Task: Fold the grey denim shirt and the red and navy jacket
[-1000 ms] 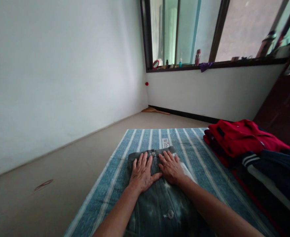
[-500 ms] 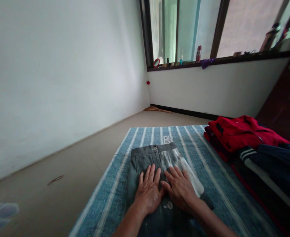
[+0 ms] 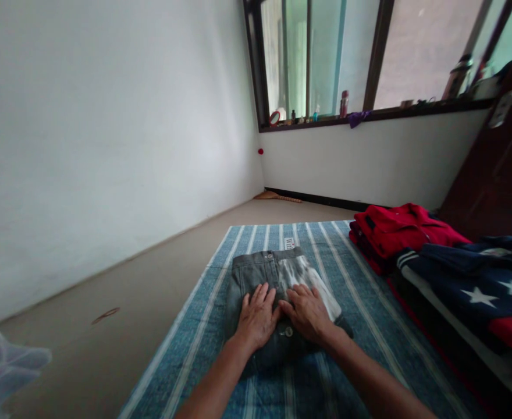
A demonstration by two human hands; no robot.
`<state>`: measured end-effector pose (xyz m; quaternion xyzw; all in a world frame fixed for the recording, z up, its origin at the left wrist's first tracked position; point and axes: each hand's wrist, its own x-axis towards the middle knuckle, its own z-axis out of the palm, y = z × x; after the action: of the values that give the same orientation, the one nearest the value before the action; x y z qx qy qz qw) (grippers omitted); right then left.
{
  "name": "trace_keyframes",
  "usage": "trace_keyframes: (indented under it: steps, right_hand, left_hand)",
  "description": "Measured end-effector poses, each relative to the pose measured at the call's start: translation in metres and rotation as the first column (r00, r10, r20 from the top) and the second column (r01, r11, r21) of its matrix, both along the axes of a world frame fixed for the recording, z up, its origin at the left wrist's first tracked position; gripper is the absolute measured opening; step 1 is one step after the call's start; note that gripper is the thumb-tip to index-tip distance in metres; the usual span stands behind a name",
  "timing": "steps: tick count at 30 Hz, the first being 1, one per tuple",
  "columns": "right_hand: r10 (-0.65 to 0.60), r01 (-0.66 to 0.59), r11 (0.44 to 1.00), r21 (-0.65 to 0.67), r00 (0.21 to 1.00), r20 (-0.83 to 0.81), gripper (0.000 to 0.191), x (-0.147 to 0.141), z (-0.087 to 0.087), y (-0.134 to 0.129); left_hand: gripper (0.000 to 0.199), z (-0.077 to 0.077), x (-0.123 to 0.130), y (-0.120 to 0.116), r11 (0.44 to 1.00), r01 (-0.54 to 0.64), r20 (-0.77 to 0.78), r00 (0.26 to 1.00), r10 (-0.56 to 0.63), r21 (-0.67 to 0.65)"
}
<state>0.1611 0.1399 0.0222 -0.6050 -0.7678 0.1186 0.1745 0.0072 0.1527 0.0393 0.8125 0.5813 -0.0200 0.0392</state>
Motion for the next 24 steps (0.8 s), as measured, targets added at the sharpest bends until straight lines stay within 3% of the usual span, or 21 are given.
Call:
trace_keyframes:
  steps: [3,7,10,16,20,24]
  right_hand:
    - [0.010,-0.009,0.996,0.091,1.000,-0.010,0.048,0.001,-0.004,-0.023]
    - [0.026,-0.024,0.976,0.216,1.000,-0.008,0.051,0.000,-0.027,-0.046]
    - [0.029,-0.028,0.966,0.257,1.000,-0.002,0.051,0.000,-0.037,-0.050]
    - [0.026,-0.018,0.936,0.351,0.999,-0.019,0.043,0.003,-0.040,-0.063]
    - [-0.037,0.056,0.891,0.451,0.998,-0.051,0.034,0.009,-0.054,-0.078]
    - [-0.015,0.035,0.861,0.507,0.999,-0.044,0.032,0.019,-0.066,-0.081]
  left_hand:
    - [0.052,0.004,-0.001,-0.016,0.999,-0.027,-0.019,0.999,0.028,0.019]
    - [0.057,-0.001,-0.002,-0.028,0.999,-0.032,-0.017,0.999,0.032,-0.040]
    - [0.058,-0.005,-0.002,-0.027,0.999,-0.029,-0.031,0.999,0.028,-0.044]
    - [0.059,-0.004,-0.001,-0.025,0.998,-0.034,-0.043,0.999,0.032,-0.056]
    - [0.061,-0.007,-0.001,-0.025,0.998,-0.038,-0.020,0.999,0.037,-0.051]
    - [0.061,-0.012,-0.003,-0.024,0.999,-0.034,-0.012,0.999,0.033,-0.038]
